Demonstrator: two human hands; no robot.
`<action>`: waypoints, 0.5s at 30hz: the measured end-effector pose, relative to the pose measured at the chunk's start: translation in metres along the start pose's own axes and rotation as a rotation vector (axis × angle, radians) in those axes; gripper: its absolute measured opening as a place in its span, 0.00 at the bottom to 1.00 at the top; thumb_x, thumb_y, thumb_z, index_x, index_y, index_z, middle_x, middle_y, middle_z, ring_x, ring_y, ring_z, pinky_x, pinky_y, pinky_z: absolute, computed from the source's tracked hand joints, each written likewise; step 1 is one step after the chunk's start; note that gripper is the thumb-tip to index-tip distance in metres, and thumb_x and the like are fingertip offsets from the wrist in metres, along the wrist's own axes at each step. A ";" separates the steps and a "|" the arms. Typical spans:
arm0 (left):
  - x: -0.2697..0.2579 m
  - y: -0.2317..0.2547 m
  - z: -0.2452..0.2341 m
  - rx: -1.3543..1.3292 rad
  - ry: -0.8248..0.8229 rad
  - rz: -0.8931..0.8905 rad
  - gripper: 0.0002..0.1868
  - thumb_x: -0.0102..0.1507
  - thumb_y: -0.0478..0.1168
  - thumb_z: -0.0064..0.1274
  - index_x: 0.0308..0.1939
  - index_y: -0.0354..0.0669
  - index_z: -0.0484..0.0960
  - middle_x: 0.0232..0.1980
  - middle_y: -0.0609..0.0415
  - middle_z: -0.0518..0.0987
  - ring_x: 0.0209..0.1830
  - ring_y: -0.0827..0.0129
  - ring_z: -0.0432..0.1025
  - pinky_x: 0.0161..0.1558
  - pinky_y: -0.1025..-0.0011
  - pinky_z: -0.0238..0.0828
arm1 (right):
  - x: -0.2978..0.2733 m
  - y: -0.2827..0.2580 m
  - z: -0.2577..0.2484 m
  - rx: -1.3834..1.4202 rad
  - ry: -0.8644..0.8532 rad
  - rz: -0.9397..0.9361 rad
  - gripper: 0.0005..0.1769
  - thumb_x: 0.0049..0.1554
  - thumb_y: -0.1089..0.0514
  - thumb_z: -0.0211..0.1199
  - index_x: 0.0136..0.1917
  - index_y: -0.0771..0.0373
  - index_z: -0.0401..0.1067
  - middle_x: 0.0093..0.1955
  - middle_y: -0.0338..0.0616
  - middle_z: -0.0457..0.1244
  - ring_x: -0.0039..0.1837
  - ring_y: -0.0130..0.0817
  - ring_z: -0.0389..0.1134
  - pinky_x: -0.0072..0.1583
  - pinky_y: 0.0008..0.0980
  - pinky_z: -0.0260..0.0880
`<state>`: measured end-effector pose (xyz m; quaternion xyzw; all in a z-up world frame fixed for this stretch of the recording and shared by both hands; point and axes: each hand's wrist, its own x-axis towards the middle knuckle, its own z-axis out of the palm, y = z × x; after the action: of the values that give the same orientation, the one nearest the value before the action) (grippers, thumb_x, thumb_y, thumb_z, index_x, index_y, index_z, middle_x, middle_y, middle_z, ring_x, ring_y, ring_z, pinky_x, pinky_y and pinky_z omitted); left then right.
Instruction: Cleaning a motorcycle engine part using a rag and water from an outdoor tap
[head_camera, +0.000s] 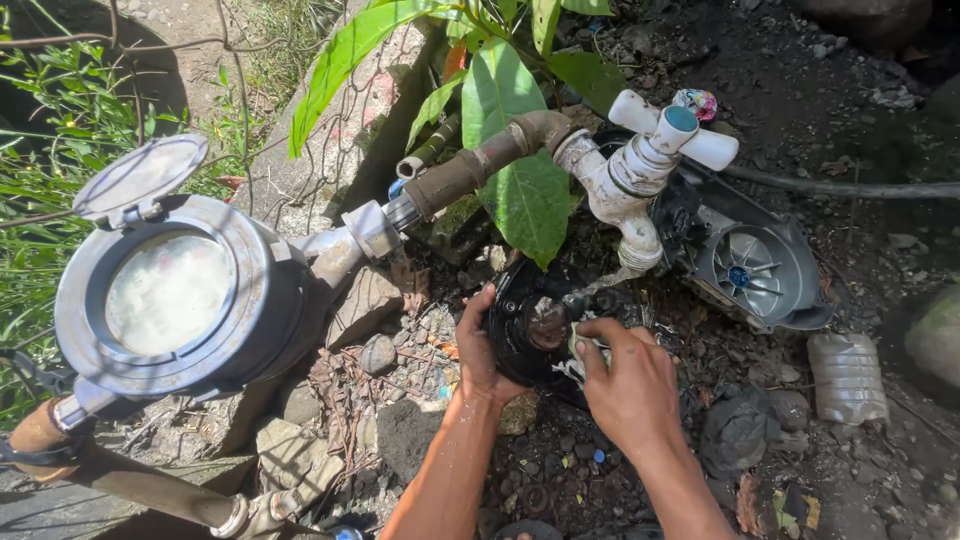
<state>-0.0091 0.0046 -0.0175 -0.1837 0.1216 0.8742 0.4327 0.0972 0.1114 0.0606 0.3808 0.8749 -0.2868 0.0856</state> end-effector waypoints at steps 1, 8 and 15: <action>0.001 -0.002 0.000 -0.002 0.001 0.008 0.30 0.61 0.54 0.51 0.64 0.45 0.78 0.48 0.45 0.84 0.42 0.54 0.78 0.46 0.57 0.75 | 0.006 -0.001 0.001 -0.002 -0.004 -0.007 0.16 0.62 0.47 0.58 0.63 0.41 0.74 0.58 0.50 0.65 0.54 0.58 0.69 0.56 0.66 0.68; 0.010 -0.016 -0.012 -0.047 -0.101 -0.149 0.25 0.67 0.55 0.48 0.56 0.37 0.80 0.50 0.44 0.83 0.46 0.52 0.78 0.52 0.56 0.77 | 0.048 0.001 0.013 0.114 0.392 -0.184 0.14 0.64 0.53 0.59 0.62 0.49 0.76 0.59 0.50 0.64 0.56 0.58 0.66 0.57 0.68 0.69; 0.011 0.007 0.009 -0.009 -0.071 0.089 0.21 0.62 0.51 0.53 0.50 0.37 0.80 0.40 0.48 0.83 0.34 0.59 0.77 0.36 0.63 0.76 | -0.004 -0.018 0.008 0.040 0.157 -0.024 0.13 0.64 0.47 0.56 0.60 0.45 0.75 0.49 0.54 0.67 0.44 0.48 0.70 0.52 0.55 0.69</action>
<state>-0.0225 0.0117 -0.0135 -0.1490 0.1101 0.8991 0.3965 0.0863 0.0947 0.0632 0.3933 0.8775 -0.2745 0.0056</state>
